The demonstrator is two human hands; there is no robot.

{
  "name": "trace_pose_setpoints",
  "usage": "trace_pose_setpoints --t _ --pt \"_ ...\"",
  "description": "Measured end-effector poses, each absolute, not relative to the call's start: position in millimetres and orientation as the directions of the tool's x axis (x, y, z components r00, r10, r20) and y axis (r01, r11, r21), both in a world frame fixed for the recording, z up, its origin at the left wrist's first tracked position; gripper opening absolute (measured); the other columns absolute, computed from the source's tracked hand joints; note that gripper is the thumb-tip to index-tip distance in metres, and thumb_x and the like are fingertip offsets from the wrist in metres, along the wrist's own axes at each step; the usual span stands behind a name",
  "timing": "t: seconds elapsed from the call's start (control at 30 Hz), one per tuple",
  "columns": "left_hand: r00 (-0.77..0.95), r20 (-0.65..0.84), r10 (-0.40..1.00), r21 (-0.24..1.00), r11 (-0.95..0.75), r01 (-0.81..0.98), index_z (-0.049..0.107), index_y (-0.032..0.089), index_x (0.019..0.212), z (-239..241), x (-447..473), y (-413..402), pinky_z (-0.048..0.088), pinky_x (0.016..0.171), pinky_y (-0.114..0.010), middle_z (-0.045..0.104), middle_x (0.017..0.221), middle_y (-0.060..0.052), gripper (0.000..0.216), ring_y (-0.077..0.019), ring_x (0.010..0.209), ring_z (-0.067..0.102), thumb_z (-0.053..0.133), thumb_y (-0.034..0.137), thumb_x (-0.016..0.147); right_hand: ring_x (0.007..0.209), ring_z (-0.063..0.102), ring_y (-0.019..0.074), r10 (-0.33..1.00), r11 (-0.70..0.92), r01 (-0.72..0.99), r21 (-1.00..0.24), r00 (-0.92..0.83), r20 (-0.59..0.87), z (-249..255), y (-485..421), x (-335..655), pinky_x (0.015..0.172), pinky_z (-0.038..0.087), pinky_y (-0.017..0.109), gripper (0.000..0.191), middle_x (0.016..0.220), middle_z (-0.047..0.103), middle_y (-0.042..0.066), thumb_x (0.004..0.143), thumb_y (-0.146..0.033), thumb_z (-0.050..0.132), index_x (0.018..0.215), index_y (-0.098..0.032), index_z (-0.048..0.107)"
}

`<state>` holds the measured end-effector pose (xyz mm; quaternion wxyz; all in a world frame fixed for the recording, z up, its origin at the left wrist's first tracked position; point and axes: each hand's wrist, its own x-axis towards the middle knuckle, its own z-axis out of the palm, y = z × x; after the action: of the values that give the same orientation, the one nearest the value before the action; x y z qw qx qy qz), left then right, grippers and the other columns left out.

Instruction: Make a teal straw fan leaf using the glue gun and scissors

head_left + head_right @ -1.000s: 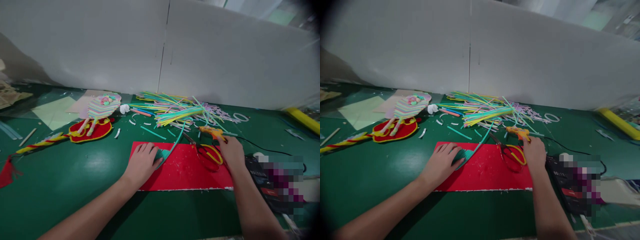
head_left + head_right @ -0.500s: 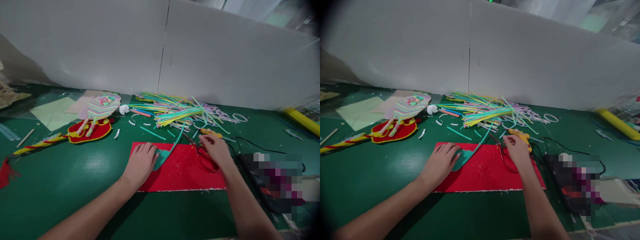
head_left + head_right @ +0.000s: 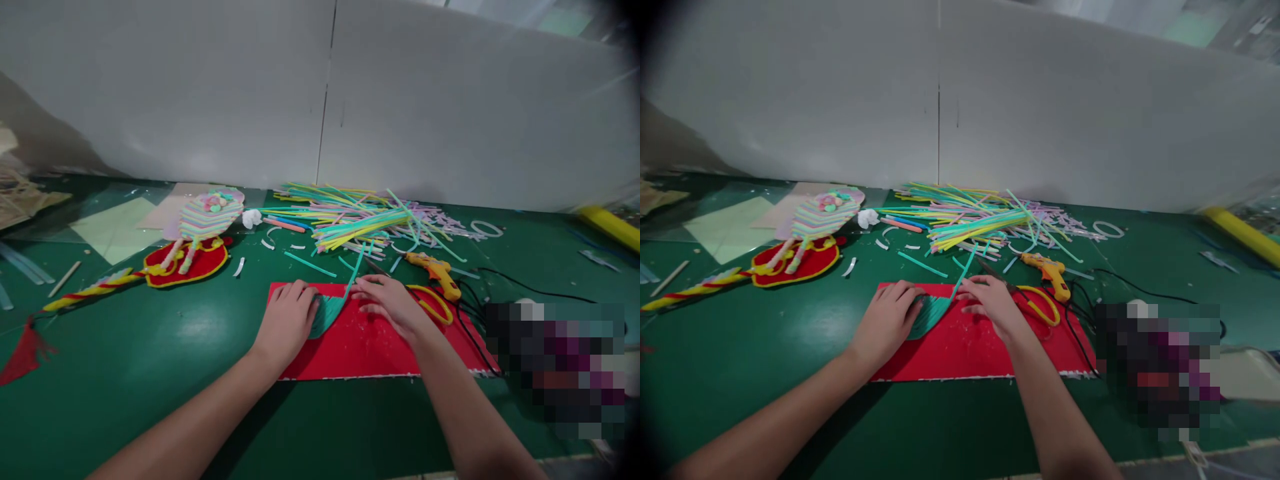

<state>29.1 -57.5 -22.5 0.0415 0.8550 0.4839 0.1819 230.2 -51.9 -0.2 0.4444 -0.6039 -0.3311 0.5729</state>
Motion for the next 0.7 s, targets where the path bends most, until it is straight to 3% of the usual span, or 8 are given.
trace_pose_setpoints --t 0.17,0.3,0.43,0.6,0.7 --pt "0.468 0.266 0.843 0.256 -0.53 0.809 0.06 0.016 0.102 -22.5 27.4 -58.3 0.042 0.084 -0.039 0.061 0.099 -0.007 0.023 -0.0222 0.094 0.056 0.038 0.019 0.095 0.036 0.048 0.0078 0.94 -0.341 0.054 -0.938 0.026 -0.34 -7.4 -54.3 221.1 0.03 0.035 0.016 0.023 0.049 0.058 -0.003 0.073 -0.035 0.069 0.081 -0.015 0.061" --pt "0.459 0.299 0.836 0.247 -0.533 0.809 0.06 0.017 0.103 -20.0 27.3 -58.6 0.041 0.088 -0.04 0.062 0.1 -0.007 0.024 -0.0213 0.095 0.057 0.037 0.019 0.095 0.031 0.037 0.005 0.961 -0.245 0.235 -0.941 -0.07 -0.268 -10.0 -58.0 220.5 0.029 0.023 0.015 0.029 0.044 0.05 -0.007 0.076 -0.044 0.064 0.084 -0.016 0.062" --pt "0.458 0.355 0.815 0.24 -0.553 0.798 0.06 0.018 0.102 -17.8 28.0 -59.1 0.038 0.093 -0.041 0.064 0.102 -0.007 0.023 -0.0212 0.098 0.056 0.038 0.019 0.095 0.04 0.042 0.0055 0.975 -0.178 0.205 -0.963 -0.094 -0.2 -14.7 -58.0 219.2 0.037 0.029 0.017 0.031 0.055 0.056 -0.006 0.069 -0.044 0.071 0.081 -0.018 0.06" --pt "0.421 0.444 0.791 0.268 -0.566 0.78 0.059 0.019 0.108 -12.2 28.4 -63.3 0.037 0.092 -0.039 0.063 0.108 -0.007 0.023 -0.0211 0.101 0.054 0.041 0.021 0.094 0.066 0.059 0.0125 0.989 -0.094 0.162 -0.982 -0.096 -0.111 -14.5 -57.4 218.0 0.063 0.047 0.025 0.031 0.072 0.066 -0.001 0.065 -0.039 0.074 0.08 -0.019 0.057" --pt "0.316 0.509 0.801 0.29 -0.505 0.813 0.059 0.021 0.11 -7.1 27.6 -67.1 0.037 0.084 -0.038 0.064 0.106 -0.007 0.023 -0.022 0.098 0.054 0.044 0.024 0.094 0.068 0.06 0.0121 0.991 -0.085 0.141 -0.986 -0.09 -0.098 -11.8 -58.4 220.7 0.061 0.047 0.024 0.027 0.075 0.066 -0.001 0.068 -0.038 0.073 0.081 -0.019 0.058"
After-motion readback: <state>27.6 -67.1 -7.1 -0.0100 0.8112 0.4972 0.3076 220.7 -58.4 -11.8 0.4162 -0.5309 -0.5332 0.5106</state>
